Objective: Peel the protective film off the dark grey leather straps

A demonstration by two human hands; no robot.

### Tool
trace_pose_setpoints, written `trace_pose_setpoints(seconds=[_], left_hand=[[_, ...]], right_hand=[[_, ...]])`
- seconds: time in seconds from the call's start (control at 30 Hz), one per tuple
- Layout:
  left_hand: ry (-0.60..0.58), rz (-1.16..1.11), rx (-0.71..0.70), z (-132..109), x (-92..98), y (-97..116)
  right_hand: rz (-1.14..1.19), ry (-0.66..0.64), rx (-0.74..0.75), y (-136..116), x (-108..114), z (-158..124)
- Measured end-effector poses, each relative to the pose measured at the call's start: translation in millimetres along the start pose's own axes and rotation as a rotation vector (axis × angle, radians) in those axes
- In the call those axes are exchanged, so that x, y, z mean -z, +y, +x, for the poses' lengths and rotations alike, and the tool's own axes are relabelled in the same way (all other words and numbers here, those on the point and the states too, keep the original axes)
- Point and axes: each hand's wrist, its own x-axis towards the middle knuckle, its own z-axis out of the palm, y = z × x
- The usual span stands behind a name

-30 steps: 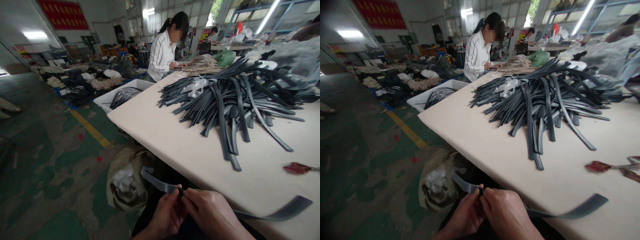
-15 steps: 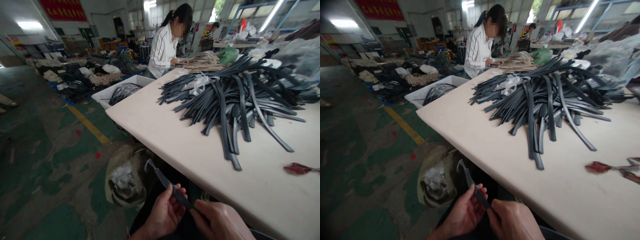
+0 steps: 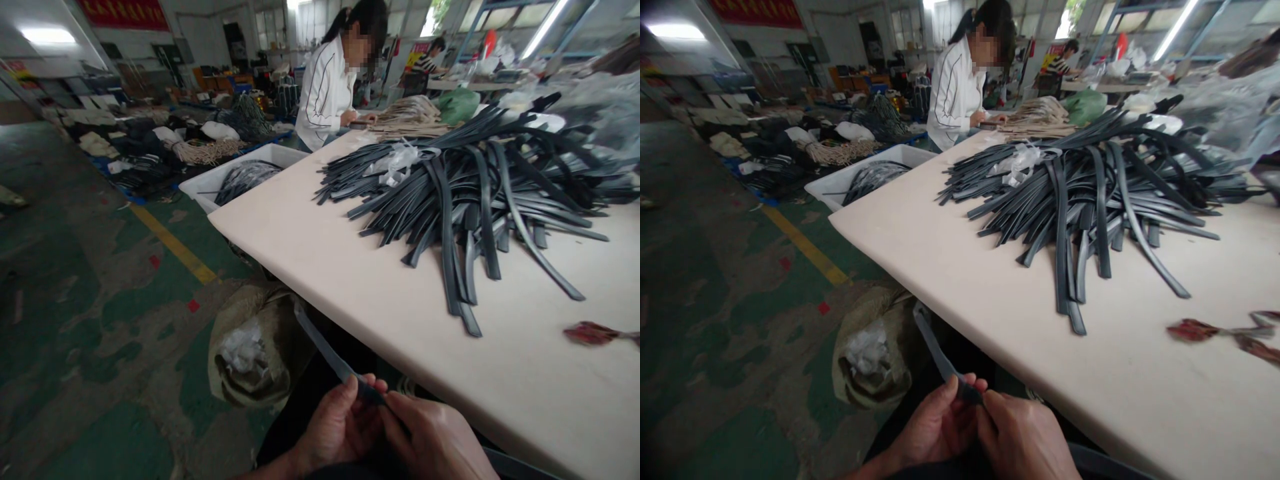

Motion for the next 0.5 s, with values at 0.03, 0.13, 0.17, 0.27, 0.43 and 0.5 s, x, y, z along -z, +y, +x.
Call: trace_pose_setpoints(seconds=[0.03,0.13,0.17,0.27,0.43,0.5], left_hand=[[0.026,0.016,-0.027,-0.2,-0.5,1.9],[0.11,0.141,-0.142,-4.2,-0.4,9.8],[0.113,0.215,-0.177,-6.5,1.2,12.6],[0.037,0.517,-0.19,-15.8,12.8,20.4],[0.065,0.816,-0.12,-37.9,41.5,35.5],[0.157,0.931,-0.106,-48.9,48.4,43.4]], right_hand=[[0.029,-0.02,-0.01,0.6,1.0,1.6],[0.168,-0.08,-0.067,-0.3,9.0,8.0],[0.241,-0.073,-0.097,-2.2,11.0,12.0],[0.626,-0.154,-0.132,-16.5,5.3,33.8],[1.301,-0.471,-0.159,-67.9,-29.5,99.9],[1.347,-0.473,-0.119,-92.7,-29.3,128.8]])
